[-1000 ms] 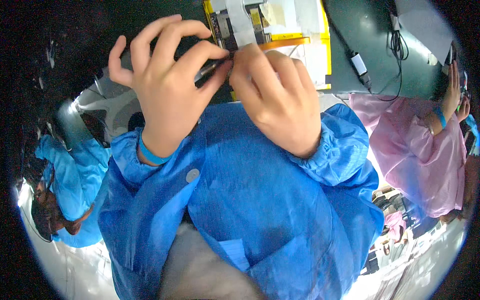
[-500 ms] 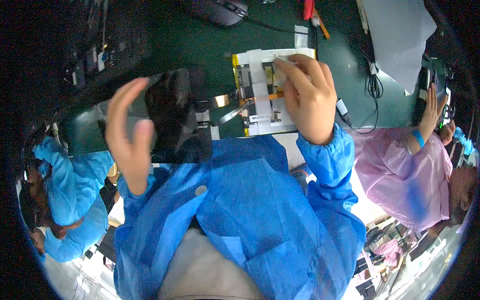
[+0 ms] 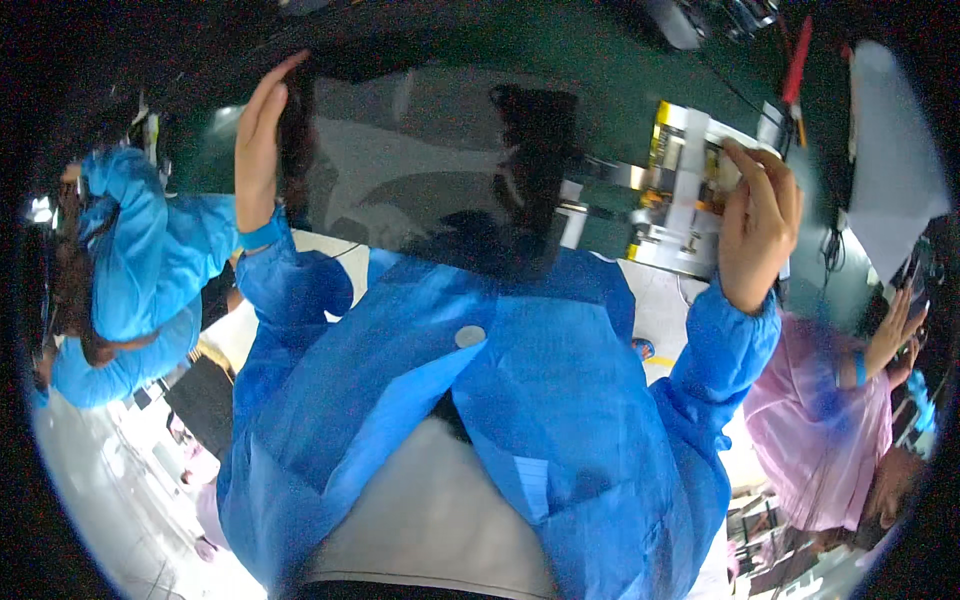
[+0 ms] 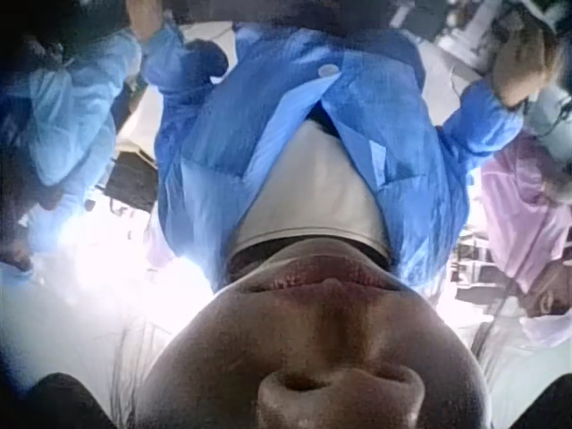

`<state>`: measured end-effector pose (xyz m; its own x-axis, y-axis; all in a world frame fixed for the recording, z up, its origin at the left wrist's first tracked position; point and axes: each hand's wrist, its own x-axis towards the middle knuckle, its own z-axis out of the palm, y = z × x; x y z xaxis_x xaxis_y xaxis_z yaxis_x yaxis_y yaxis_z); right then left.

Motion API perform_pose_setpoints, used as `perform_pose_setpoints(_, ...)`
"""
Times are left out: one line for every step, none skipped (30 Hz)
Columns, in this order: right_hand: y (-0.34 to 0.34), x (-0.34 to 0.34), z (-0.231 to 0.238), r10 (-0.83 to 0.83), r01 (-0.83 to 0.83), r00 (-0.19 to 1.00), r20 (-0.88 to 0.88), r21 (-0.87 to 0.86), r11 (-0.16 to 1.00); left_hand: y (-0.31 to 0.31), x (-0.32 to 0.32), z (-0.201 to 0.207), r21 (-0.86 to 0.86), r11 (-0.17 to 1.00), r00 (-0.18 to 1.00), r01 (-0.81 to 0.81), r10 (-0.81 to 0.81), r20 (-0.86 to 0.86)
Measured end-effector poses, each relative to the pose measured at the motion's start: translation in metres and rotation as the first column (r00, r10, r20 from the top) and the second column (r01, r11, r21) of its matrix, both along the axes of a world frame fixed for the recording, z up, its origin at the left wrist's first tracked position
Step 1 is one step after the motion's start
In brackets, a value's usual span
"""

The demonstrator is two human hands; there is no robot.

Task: The person tests tablet screens by connecting their ribbon cables to a testing board, interacting with the touchscreen displays to perform diagnostic tests, disconnecting the cables, and setting the tablets aside.

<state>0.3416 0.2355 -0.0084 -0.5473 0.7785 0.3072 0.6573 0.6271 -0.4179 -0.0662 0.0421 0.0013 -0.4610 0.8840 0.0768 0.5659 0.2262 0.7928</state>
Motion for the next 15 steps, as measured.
perform_pose_setpoints(0.000,0.001,0.001,0.002,-0.002,1.000,0.006,0.003,1.000,0.001,0.000,0.001,-0.003,1.000,1.000,-0.012,0.012,-0.004)
perform_pose_setpoints(0.000,0.001,0.003,0.003,-0.003,1.000,0.012,0.007,1.000,0.001,0.000,0.002,-0.012,1.000,0.999,0.010,-0.010,0.031)
perform_pose_setpoints(0.001,0.001,0.002,0.013,-0.013,1.000,0.008,0.005,1.000,0.000,0.000,0.002,-0.021,0.999,0.997,0.035,-0.033,0.065)
perform_pose_setpoints(0.001,0.002,0.000,0.011,-0.011,1.000,0.007,-0.001,1.000,-0.003,0.001,0.002,-0.022,0.999,0.998,0.026,-0.025,0.062)
perform_pose_setpoints(0.002,0.001,-0.001,0.008,-0.008,1.000,0.008,-0.006,1.000,-0.007,0.003,0.001,0.014,1.000,0.998,-0.004,0.003,0.061)
perform_pose_setpoints(0.002,0.001,-0.002,0.008,-0.008,1.000,0.011,-0.004,1.000,-0.009,0.003,-0.002,0.052,0.998,0.998,-0.029,0.025,0.066)
perform_pose_setpoints(0.001,0.000,-0.003,0.001,-0.001,1.000,0.000,-0.004,1.000,-0.013,-0.001,-0.008,0.068,0.993,0.987,-0.094,0.084,0.134)
perform_pose_setpoints(0.001,-0.001,-0.003,-0.007,0.007,1.000,-0.009,-0.005,1.000,-0.018,-0.002,-0.009,0.071,0.993,0.987,-0.093,0.083,0.139)
perform_pose_setpoints(0.000,-0.003,-0.003,-0.009,0.009,1.000,-0.005,-0.002,1.000,-0.024,0.001,-0.004,0.031,0.985,0.934,-0.172,0.153,0.321)
perform_pose_setpoints(-0.001,-0.004,-0.003,-0.012,0.012,1.000,-0.002,0.001,1.000,-0.028,0.004,0.000,-0.023,0.970,0.844,-0.240,0.221,0.489)
perform_pose_setpoints(-0.003,-0.005,-0.002,-0.015,0.015,1.000,0.001,0.005,1.000,-0.029,0.006,0.003,-0.022,0.971,0.842,-0.237,0.217,0.494)
perform_pose_setpoints(-0.004,-0.006,-0.001,-0.014,0.014,1.000,0.005,0.007,1.000,-0.030,0.010,0.007,0.031,0.980,0.835,-0.197,0.151,0.529)
perform_pose_setpoints(-0.004,-0.007,-0.001,-0.013,0.013,1.000,0.004,0.016,1.000,-0.029,0.013,0.008,0.085,0.984,0.825,-0.158,0.084,0.559)
perform_pose_setpoints(-0.005,-0.007,0.001,-0.013,0.013,1.000,0.002,0.024,1.000,-0.028,0.014,0.008,0.087,0.983,0.823,-0.159,0.083,0.562)
perform_pose_setpoints(-0.005,-0.006,0.001,-0.010,0.010,1.000,0.004,0.026,1.000,-0.027,0.016,0.006,0.121,0.980,0.816,-0.155,0.058,0.575)
